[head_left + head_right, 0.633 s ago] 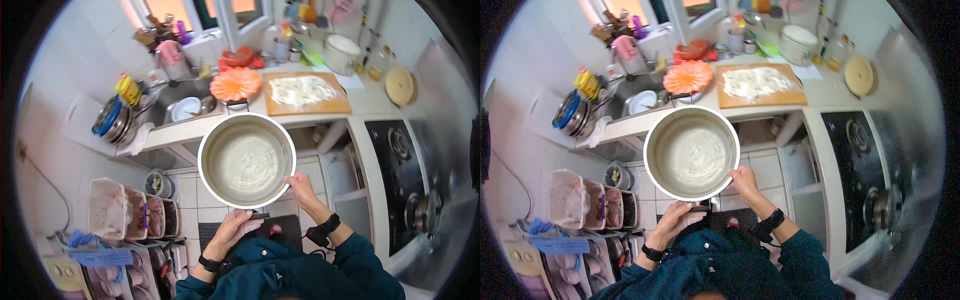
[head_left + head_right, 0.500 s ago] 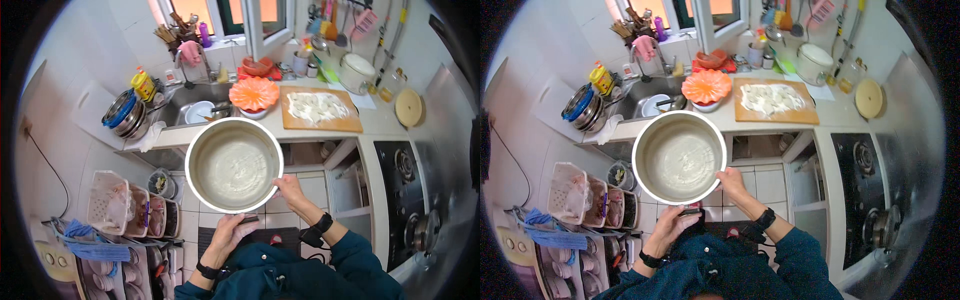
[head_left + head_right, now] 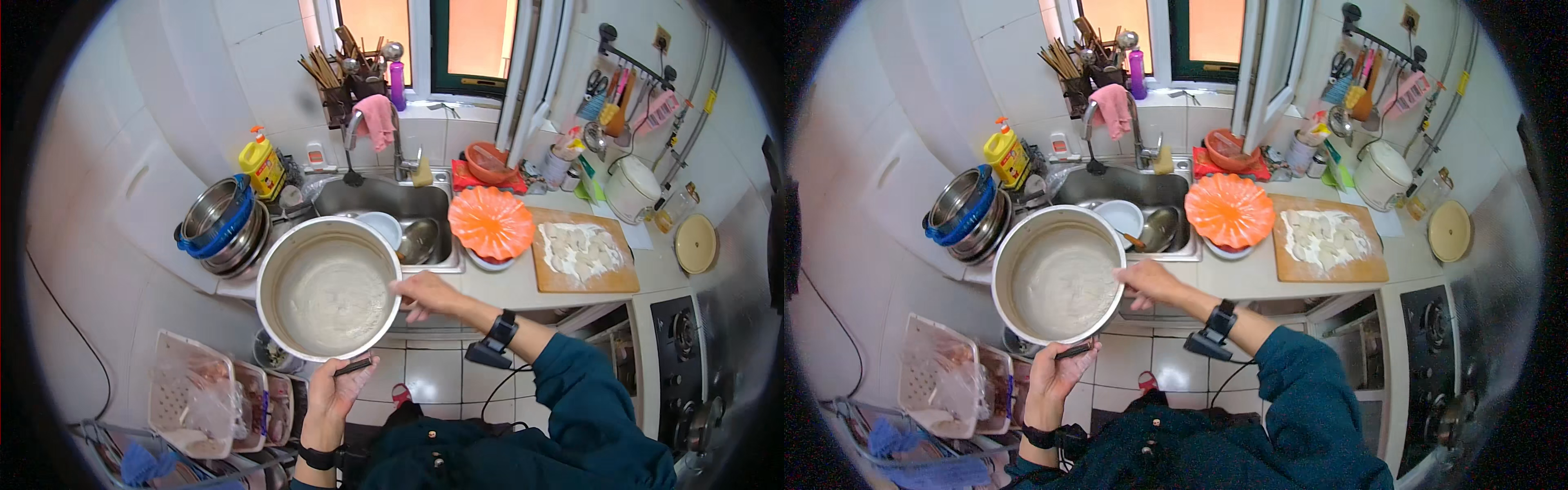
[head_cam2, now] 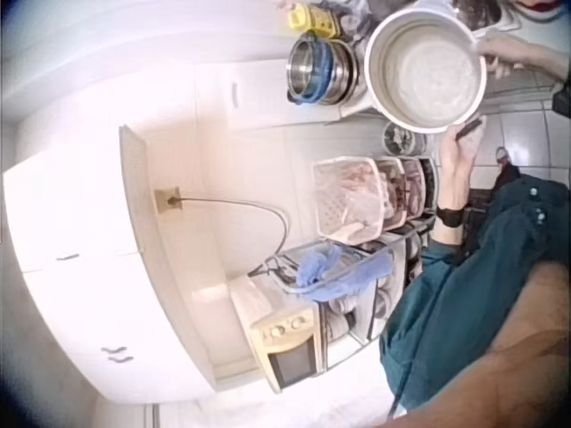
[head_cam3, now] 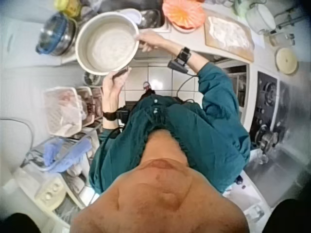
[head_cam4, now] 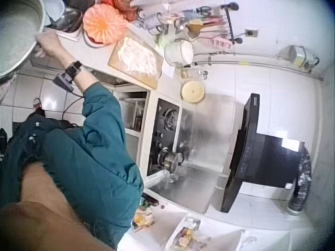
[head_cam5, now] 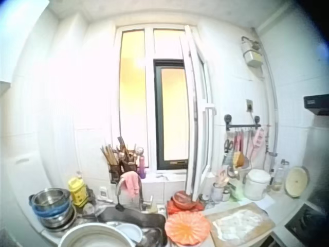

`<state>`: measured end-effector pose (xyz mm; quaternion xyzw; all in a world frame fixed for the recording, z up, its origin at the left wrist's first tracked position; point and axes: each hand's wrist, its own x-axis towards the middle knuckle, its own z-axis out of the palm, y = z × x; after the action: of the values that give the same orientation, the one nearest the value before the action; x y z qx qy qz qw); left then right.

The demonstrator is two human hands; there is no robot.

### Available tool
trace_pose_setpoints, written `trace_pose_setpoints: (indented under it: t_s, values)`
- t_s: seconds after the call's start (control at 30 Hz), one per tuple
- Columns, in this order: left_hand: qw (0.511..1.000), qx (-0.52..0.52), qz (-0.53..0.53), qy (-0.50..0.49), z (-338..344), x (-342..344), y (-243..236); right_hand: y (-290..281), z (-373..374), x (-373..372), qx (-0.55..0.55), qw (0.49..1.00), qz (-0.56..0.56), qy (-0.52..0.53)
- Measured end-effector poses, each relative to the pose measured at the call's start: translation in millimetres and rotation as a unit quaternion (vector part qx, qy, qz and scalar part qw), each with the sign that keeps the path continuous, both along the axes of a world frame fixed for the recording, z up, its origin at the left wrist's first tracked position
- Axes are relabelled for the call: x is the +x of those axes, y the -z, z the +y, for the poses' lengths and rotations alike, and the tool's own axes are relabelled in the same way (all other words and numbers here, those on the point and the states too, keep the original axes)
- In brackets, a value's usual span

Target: Prepare and steam dumplings, including filling a pot with water and placing dumplings in a steamer.

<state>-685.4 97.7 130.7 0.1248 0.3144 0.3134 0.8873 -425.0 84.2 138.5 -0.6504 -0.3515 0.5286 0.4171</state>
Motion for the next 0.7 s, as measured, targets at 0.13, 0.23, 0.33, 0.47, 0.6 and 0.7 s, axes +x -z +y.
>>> trace_pose_setpoints:
  t_s: [0.13,0.23,0.33,0.47,0.6,0.7]
  values:
    - [0.999,0.004,0.013,0.041,68.6,3.9,2.7,-6.2,66.3,69.4,-0.025,0.988,-0.154,0.018]
    - [0.997,-0.044,0.006,0.057,108.0,16.2,3.0,-8.7,101.5,134.9,-0.037,0.966,-0.250,0.059]
    - [0.994,-0.094,-0.002,0.055,136.8,29.8,14.7,-12.6,137.8,194.8,-0.039,0.928,-0.366,0.058]
    - [0.996,-0.066,0.025,0.060,159.4,60.0,15.1,-8.2,181.1,260.5,-0.068,0.887,-0.455,0.039]
    - [0.995,-0.068,0.043,0.051,175.8,84.0,24.9,1.2,225.3,281.7,-0.085,0.804,-0.588,0.004]
    - [0.996,-0.056,0.039,0.059,183.8,104.3,29.4,15.6,254.3,299.8,-0.070,0.789,-0.610,-0.036]
